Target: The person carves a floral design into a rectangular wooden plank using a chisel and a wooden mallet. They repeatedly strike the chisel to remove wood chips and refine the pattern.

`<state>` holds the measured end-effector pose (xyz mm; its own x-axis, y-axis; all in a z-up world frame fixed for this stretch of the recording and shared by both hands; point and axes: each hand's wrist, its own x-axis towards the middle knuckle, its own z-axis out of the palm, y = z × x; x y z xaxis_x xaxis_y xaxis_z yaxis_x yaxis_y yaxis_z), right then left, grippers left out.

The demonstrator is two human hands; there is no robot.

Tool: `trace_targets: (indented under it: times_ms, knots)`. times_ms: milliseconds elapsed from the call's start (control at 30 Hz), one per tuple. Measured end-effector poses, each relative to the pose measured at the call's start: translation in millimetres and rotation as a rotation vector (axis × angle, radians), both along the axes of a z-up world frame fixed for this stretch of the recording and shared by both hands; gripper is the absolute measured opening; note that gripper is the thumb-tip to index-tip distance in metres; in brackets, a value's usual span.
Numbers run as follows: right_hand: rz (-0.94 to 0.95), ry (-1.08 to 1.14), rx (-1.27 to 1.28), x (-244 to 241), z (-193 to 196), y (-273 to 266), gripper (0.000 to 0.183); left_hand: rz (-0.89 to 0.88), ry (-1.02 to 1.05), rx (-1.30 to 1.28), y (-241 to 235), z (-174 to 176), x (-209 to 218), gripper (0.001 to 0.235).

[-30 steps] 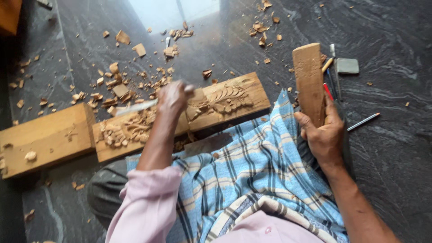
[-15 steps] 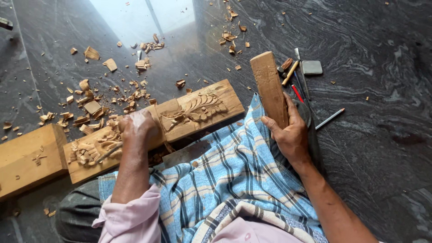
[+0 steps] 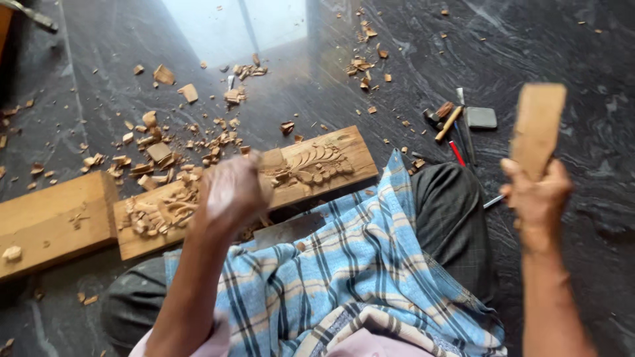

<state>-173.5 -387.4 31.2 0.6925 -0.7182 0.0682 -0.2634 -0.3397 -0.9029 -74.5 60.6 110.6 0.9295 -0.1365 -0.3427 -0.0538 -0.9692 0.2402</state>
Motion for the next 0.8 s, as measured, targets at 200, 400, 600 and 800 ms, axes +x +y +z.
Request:
trace_targets:
  times_ms: [200,400,600,800]
  knots:
    - [-0.168,0.135,0.051,-38,-89,-76,0.031,-0.226,0.138,0.085,28,12,-95,0.075]
    - [-0.329,0.192,-0.025,-95,-156,-115,0.030,-0.204,-0.283,0.286,56,-33,-148,0.056]
    - [-0.185,0.297,-0.989,-116,-154,-111,0.044,-0.036,-0.381,0.294,45,-44,-164,0.049]
    - [0.120,0.073,-0.904,-24,-129,-118,0.024,-0.028,-0.401,0.333,41,-40,-162,0.044]
